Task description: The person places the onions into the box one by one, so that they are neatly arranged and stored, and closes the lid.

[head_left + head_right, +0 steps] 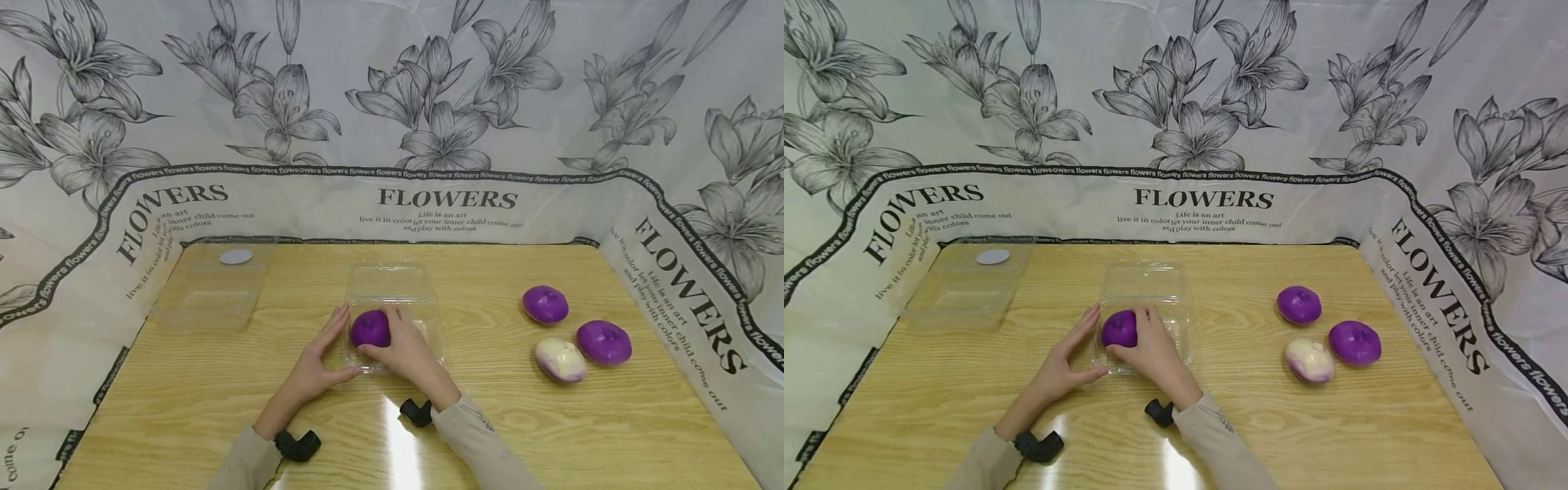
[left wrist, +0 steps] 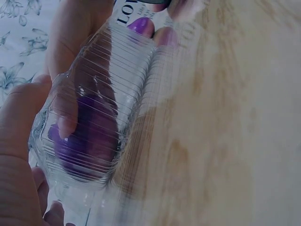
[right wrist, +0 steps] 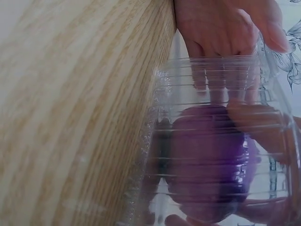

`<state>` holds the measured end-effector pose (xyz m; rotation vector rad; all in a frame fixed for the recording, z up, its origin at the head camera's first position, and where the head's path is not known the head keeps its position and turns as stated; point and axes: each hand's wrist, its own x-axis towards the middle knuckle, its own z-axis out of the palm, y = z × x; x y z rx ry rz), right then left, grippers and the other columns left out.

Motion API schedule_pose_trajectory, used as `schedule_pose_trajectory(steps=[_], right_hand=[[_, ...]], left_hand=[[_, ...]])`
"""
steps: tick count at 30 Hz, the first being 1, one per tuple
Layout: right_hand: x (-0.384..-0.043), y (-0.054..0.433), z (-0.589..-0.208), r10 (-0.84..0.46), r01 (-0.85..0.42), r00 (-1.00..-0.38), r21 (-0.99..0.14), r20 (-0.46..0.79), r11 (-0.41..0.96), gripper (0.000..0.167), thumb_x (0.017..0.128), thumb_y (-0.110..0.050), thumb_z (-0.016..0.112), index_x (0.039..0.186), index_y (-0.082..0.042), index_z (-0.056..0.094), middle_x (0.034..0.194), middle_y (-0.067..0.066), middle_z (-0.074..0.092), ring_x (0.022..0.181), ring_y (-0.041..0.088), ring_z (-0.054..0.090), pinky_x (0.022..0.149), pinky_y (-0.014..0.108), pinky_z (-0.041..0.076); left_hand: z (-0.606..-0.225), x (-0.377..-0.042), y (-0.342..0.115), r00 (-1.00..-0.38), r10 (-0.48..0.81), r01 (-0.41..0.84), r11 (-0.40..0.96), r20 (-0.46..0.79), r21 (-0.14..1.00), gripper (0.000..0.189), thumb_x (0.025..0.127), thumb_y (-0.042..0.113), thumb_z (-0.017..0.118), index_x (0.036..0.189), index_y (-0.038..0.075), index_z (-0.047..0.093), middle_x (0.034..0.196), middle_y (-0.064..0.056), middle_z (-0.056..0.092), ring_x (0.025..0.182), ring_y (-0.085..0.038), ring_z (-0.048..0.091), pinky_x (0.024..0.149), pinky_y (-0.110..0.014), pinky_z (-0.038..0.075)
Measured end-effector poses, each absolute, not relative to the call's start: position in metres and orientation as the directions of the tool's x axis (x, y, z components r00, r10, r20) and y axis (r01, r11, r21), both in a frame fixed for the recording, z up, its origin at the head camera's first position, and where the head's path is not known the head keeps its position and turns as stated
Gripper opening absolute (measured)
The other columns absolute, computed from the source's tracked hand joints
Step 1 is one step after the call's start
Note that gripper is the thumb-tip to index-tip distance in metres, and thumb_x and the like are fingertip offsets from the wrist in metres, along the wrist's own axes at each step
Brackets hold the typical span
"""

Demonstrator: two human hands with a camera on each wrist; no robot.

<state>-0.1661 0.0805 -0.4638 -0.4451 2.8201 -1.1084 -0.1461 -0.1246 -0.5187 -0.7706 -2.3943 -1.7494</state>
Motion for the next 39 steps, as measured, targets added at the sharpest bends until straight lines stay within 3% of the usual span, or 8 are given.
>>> schedule_pose_trajectory(steps=[3, 12, 20, 25, 32, 39], right_hand=[[-0.166, 0.081, -0.462, -0.288, -0.232, -0.957, -0.663, 0.027, 0.711, 0.085, 0.080, -0.043, 0.082, 0.145, -0.006, 0.042, 0.135, 0.021, 0.047, 0.115, 0.042, 0.058, 0.089, 0.055, 0.056], [-0.165, 0.083, -0.457, -0.295, -0.243, -0.955, -0.640, 0.026, 0.729, 0.084, 0.078, -0.044, 0.083, 0.144, -0.008, 0.044, 0.133, 0.019, 0.049, 0.116, 0.040, 0.057, 0.089, 0.055, 0.055], [-0.163, 0.084, -0.453, -0.298, -0.239, -0.954, -0.648, 0.019, 0.723, 0.091, 0.078, -0.044, 0.083, 0.148, -0.007, 0.040, 0.137, 0.021, 0.048, 0.117, 0.041, 0.056, 0.091, 0.056, 0.054], [-0.164, 0.087, -0.449, -0.288, -0.229, -0.958, -0.642, 0.014, 0.731, 0.090, 0.078, -0.046, 0.083, 0.148, -0.008, 0.041, 0.141, 0.021, 0.047, 0.122, 0.042, 0.053, 0.094, 0.059, 0.052], [-0.165, 0.093, -0.440, -0.274, -0.216, -0.962, -0.632, 0.006, 0.744, 0.091, 0.078, -0.047, 0.082, 0.148, -0.007, 0.041, 0.144, 0.019, 0.046, 0.127, 0.040, 0.050, 0.102, 0.059, 0.046], [-0.165, 0.105, -0.427, -0.224, -0.160, -0.975, -0.695, -0.002, 0.701, 0.092, 0.078, -0.045, 0.083, 0.150, -0.008, 0.039, 0.147, 0.016, 0.045, 0.129, 0.037, 0.049, 0.103, 0.058, 0.045]], left_hand=[[-0.521, -0.147, -0.125, -0.868, 0.351, 0.444, 0.233, 0.352, 0.865, 0.098, 0.073, 0.005, 0.087, 0.153, 0.001, 0.032, 0.164, -0.007, 0.021, 0.151, -0.030, 0.009, 0.122, -0.042, 0.013], [-0.503, -0.140, -0.121, -0.854, 0.354, 0.471, 0.216, 0.381, 0.855, 0.094, 0.073, -0.001, 0.085, 0.150, -0.008, 0.031, 0.161, -0.021, 0.021, 0.148, -0.043, 0.010, 0.122, -0.037, 0.010], [-0.523, -0.149, -0.126, -0.850, 0.363, 0.476, 0.222, 0.381, 0.851, 0.097, 0.075, 0.009, 0.087, 0.154, 0.004, 0.031, 0.164, -0.008, 0.021, 0.151, -0.031, 0.010, 0.122, -0.032, 0.012], [-0.525, -0.150, -0.126, -0.849, 0.361, 0.478, 0.215, 0.385, 0.852, 0.096, 0.076, 0.011, 0.087, 0.155, 0.005, 0.032, 0.164, -0.007, 0.022, 0.151, -0.030, 0.010, 0.122, -0.035, 0.013], [-0.509, -0.143, -0.122, -0.858, 0.348, 0.467, 0.222, 0.378, 0.856, 0.095, 0.074, 0.001, 0.086, 0.152, -0.003, 0.032, 0.162, -0.017, 0.022, 0.150, -0.039, 0.011, 0.121, -0.051, 0.013], [-0.488, -0.134, -0.121, -0.860, 0.354, 0.457, 0.215, 0.368, 0.863, 0.092, 0.074, 0.001, 0.085, 0.151, -0.003, 0.034, 0.160, -0.022, 0.024, 0.148, -0.044, 0.013, 0.122, -0.035, 0.013]])
